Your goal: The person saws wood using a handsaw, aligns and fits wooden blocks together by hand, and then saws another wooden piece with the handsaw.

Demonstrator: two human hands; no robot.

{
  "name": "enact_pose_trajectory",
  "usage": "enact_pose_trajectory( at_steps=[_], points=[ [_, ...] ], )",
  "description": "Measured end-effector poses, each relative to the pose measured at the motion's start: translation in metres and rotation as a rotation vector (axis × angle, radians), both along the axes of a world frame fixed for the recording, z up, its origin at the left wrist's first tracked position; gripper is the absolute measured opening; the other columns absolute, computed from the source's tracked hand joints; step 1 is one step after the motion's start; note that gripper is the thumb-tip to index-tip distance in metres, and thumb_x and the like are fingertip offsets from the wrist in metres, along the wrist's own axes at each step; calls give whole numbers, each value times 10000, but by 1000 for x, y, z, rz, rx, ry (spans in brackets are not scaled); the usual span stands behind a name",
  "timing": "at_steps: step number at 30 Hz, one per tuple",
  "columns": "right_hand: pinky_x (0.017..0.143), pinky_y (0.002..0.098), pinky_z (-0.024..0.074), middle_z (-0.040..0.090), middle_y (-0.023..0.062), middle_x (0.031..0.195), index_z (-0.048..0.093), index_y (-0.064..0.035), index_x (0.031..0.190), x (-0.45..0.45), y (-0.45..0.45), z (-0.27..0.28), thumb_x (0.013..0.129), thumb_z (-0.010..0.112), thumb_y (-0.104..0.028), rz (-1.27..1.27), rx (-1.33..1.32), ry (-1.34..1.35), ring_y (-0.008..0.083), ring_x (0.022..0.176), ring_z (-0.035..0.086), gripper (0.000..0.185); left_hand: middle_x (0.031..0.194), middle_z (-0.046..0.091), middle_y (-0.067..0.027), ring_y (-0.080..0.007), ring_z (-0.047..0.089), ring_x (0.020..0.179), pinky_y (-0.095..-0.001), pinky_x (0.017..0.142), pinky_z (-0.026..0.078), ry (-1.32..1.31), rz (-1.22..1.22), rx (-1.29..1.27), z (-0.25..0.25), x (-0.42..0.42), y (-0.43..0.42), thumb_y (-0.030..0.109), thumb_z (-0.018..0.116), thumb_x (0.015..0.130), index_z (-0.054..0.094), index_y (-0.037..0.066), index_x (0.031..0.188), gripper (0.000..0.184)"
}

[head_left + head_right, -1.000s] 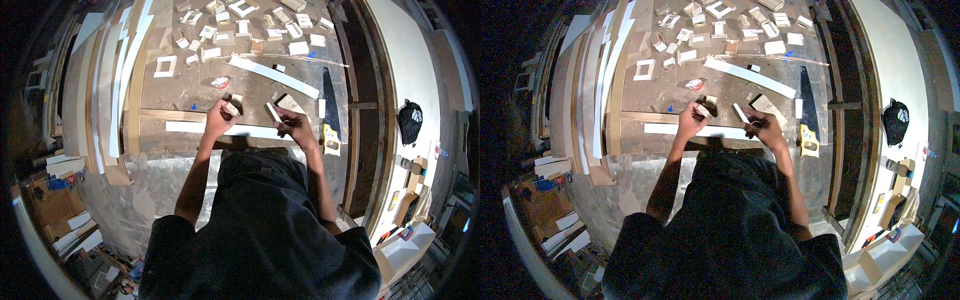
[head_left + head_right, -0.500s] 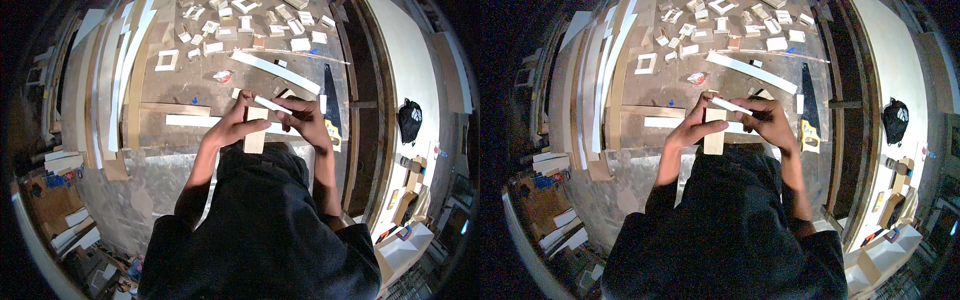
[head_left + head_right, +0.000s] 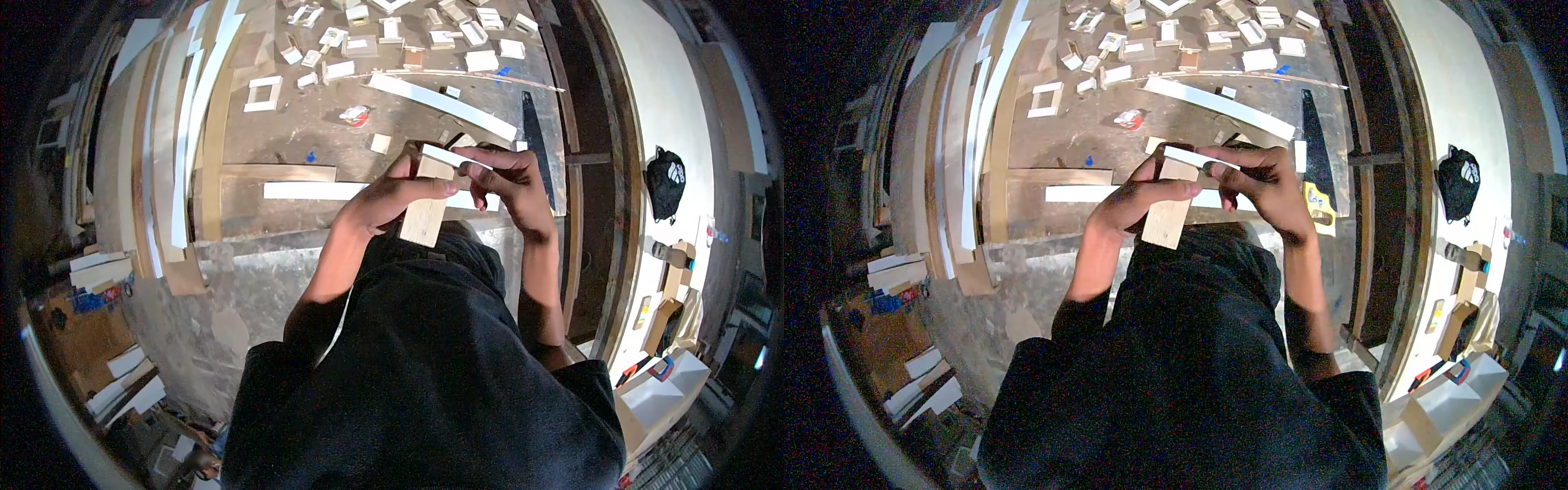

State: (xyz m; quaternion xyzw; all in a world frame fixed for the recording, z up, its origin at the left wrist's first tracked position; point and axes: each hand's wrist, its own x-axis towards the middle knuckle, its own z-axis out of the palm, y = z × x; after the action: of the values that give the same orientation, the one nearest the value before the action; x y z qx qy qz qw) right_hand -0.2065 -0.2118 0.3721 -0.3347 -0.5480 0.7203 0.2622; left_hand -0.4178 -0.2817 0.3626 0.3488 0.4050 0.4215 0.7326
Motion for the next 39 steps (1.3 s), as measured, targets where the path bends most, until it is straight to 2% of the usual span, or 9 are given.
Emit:
enact_pose_trajectory(
  at_steps=[3, 9, 12, 22, 24, 31, 34, 37, 39],
  points=[
    [524, 258, 478, 689, 95, 822, 702, 25, 1185, 1, -2, -1, 918, 702, -102, -20, -14, 41, 126, 578, 614, 296, 1141, 648, -76, -149, 587, 1075, -315, 940, 459, -26, 91, -32, 9, 7, -4, 163, 727, 861, 513, 8, 1300, 512],
    [515, 259, 487, 686, 115, 891, 694, 24, 1199, 3, 0, 0, 922, 686, -71, -15, -19, 45, 141, 579, 625, 293, 1214, 629, -54, -164, 580, 1112, -320, 961, 447, -100, 37, -54, 14, 9, 0, 149, 723, 854, 520, 51, 1346, 541],
    [483, 257, 438, 676, 85, 779, 709, 29, 1168, -1, -1, 6, 928, 683, -113, -30, 36, 21, 116, 548, 570, 280, 1208, 634, -50, -164, 588, 1111, -325, 965, 449, -45, 53, -90, 6, 11, 1, 146, 729, 846, 530, 49, 1340, 541],
    [470, 269, 458, 693, 111, 808, 702, 50, 1161, 0, 8, 6, 917, 681, -83, -51, -3, 6, 144, 543, 598, 279, 1165, 660, -68, -176, 613, 1083, -326, 949, 463, -105, 3, -124, -8, 10, 15, 138, 704, 858, 562, 43, 1294, 469],
    [470, 272, 459, 692, 115, 786, 700, 60, 1155, -3, 8, 4, 912, 682, -77, -83, -11, 19, 147, 533, 597, 279, 1068, 681, -67, -151, 616, 978, -282, 851, 465, -153, 61, -108, -2, 11, 15, 168, 712, 832, 626, 23, 1189, 394],
    [479, 277, 469, 688, 121, 748, 702, 67, 1142, -1, 14, 1, 913, 683, -82, -79, -56, 53, 156, 521, 596, 274, 1092, 674, -70, -150, 608, 982, -273, 840, 465, -202, 74, -136, -12, 12, 21, 156, 702, 832, 620, 25, 1209, 407],
    [476, 281, 471, 699, 134, 770, 701, 72, 1138, 0, 18, 0, 914, 683, -91, -75, -31, 37, 159, 524, 600, 278, 1156, 665, -62, -161, 618, 1059, -317, 906, 483, -227, 8, -89, -24, 12, 25, 121, 659, 882, 576, 49, 1286, 418],
    [471, 281, 474, 710, 158, 799, 699, 77, 1136, 3, 21, -3, 912, 681, -87, -152, -54, 73, 164, 525, 601, 279, 1116, 661, -55, -151, 613, 1027, -307, 874, 481, -77, 85, -152, -18, 12, 25, 141, 675, 875, 576, 52, 1259, 407],
    [468, 279, 476, 720, 185, 841, 697, 81, 1136, 3, 23, -2, 906, 682, -80, -144, -55, 75, 169, 523, 599, 281, 1090, 628, -99, -160, 583, 997, -285, 853, 466, -37, 124, -168, -11, 11, 28, 211, 732, 825, 528, -16, 1203, 485]
  ],
)
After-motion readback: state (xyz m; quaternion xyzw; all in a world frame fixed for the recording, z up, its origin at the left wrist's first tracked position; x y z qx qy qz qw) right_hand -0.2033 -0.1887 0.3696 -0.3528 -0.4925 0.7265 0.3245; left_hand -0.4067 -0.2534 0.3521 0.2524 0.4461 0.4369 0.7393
